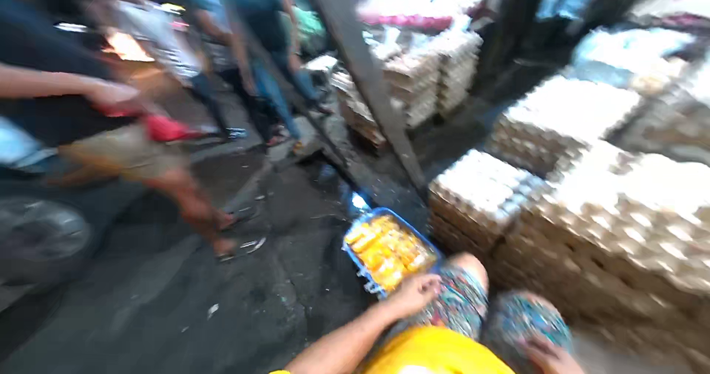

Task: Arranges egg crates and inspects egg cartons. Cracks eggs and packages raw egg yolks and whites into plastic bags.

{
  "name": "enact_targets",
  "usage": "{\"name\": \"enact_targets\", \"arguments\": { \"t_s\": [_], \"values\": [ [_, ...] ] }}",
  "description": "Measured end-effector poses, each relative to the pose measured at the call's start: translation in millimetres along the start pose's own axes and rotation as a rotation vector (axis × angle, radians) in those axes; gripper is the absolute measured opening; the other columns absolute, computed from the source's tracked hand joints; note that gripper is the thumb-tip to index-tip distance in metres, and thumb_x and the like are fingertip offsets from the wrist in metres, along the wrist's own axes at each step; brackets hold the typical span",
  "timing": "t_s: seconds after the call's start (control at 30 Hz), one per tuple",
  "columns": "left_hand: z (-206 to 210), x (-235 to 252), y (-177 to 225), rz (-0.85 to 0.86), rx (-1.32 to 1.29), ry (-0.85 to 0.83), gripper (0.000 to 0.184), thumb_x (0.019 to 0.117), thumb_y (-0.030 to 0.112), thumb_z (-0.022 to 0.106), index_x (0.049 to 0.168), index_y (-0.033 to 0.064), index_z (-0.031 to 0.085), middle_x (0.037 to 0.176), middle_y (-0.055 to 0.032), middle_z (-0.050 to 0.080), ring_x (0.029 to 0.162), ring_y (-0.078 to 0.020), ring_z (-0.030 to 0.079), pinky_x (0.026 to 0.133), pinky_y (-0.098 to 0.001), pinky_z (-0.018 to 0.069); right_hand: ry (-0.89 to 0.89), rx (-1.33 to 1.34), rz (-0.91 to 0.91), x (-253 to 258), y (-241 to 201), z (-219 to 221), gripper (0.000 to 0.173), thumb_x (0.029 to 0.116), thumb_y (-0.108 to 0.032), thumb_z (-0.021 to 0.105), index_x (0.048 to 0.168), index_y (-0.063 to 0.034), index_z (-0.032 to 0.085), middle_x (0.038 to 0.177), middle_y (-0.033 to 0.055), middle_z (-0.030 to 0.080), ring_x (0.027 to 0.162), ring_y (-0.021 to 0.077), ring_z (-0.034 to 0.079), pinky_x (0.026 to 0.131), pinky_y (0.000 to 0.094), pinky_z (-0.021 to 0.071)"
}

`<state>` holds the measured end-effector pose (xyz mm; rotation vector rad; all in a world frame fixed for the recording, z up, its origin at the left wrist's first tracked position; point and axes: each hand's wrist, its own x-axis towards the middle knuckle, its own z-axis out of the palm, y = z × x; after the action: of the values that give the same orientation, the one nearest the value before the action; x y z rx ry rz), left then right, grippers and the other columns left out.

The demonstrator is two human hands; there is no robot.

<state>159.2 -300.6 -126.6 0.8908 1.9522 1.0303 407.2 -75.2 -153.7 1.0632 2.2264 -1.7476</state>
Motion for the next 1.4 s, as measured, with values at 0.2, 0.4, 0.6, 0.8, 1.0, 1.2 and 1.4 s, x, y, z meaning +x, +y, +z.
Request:
{"name": "enact_targets", "arguments": {
  "t_s": [0.2,0.4,0.6,0.8,1.0,1.2,1.4],
  "values": [
    [28.6,65.1,15.0,0.149,0.332,-0.130,0.046,0.1061,0.028,0.054,0.146,0.0048,0.055,0.151,-0.0170,0.052,0.141,-0.0298,0.049,0.119,-0.0477,0.0373,-0.059,0.180,0.030,-6.8,-35.7,-23.0,0.027,0.0979,0.001,0.056,0.124,0.0022,0.061,0.112,0.0137,0.066,0.082,0.0184,0.068,0.075,0.0372,0.0601],
    [68.2,116.3,-1.3,0.258,0.599,-0.110,0.058,0.1053,0.040,0.050,0.155,0.0097,0.045,0.165,-0.0148,0.034,0.156,-0.0344,0.021,0.127,-0.0560,0.0137,0.070,0.034,-0.008,5.9,-89.5,-40.1,0.026,0.1036,-0.008,0.057,0.129,-0.0012,0.060,0.098,0.0107,0.071,0.073,0.0159,0.070,0.067,0.0340,0.0605],
    [67.0,128.9,-18.4,0.231,0.640,-0.006,0.060,0.1051,0.046,0.044,0.153,0.0108,0.049,0.163,-0.0102,0.039,0.155,-0.0312,0.027,0.126,-0.0590,0.0117,0.651,-0.261,-0.286,26.6,-102.7,-93.8,0.024,0.1050,-0.011,0.053,0.118,0.0030,0.067,0.101,0.0150,0.074,0.087,0.0222,0.073,0.081,0.0434,0.0609],
    [59.6,136.8,-28.2,0.310,0.653,0.092,0.055,0.1035,0.040,0.049,0.146,0.0073,0.056,0.157,-0.0129,0.047,0.150,-0.0364,0.036,0.123,-0.0641,0.0179,0.954,-0.573,-0.394,63.1,-123.6,-129.3,0.021,0.1021,-0.009,0.059,0.114,0.0032,0.071,0.120,0.0254,0.066,0.116,0.0423,0.062,0.101,0.0562,0.0495],
    [56.1,140.0,-37.6,0.364,0.683,0.153,0.056,0.1026,0.040,0.049,0.144,0.0046,0.057,0.154,-0.0161,0.050,0.147,-0.0389,0.040,0.120,-0.0676,0.0221,0.963,-0.477,-0.411,85.1,-113.3,-137.5,0.031,0.1014,-0.018,0.063,0.127,-0.0020,0.069,0.132,0.0205,0.064,0.124,0.0374,0.059,0.107,0.0508,0.0473],
    [64.7,138.9,-32.4,0.390,0.730,0.168,0.057,0.1026,0.041,0.048,0.144,0.0037,0.058,0.153,-0.0174,0.050,0.146,-0.0399,0.042,0.119,-0.0686,0.0214,1.154,-0.523,-0.383,15.5,-75.9,-149.6,0.027,0.1023,-0.012,0.061,0.125,-0.0004,0.069,0.134,0.0195,0.064,0.123,0.0339,0.062,0.105,0.0471,0.0512],
    [83.5,140.4,-21.4,0.442,0.785,0.127,0.056,0.1027,0.041,0.048,0.145,0.0054,0.058,0.154,-0.0167,0.051,0.147,-0.0412,0.040,0.119,-0.0687,0.0209,1.282,-0.533,-0.113,-69.3,-25.0,-192.2,0.032,0.1077,-0.018,0.051,0.127,0.0007,0.067,0.132,0.0237,0.064,0.121,0.0353,0.064,0.103,0.0498,0.0516]
  ]
}}
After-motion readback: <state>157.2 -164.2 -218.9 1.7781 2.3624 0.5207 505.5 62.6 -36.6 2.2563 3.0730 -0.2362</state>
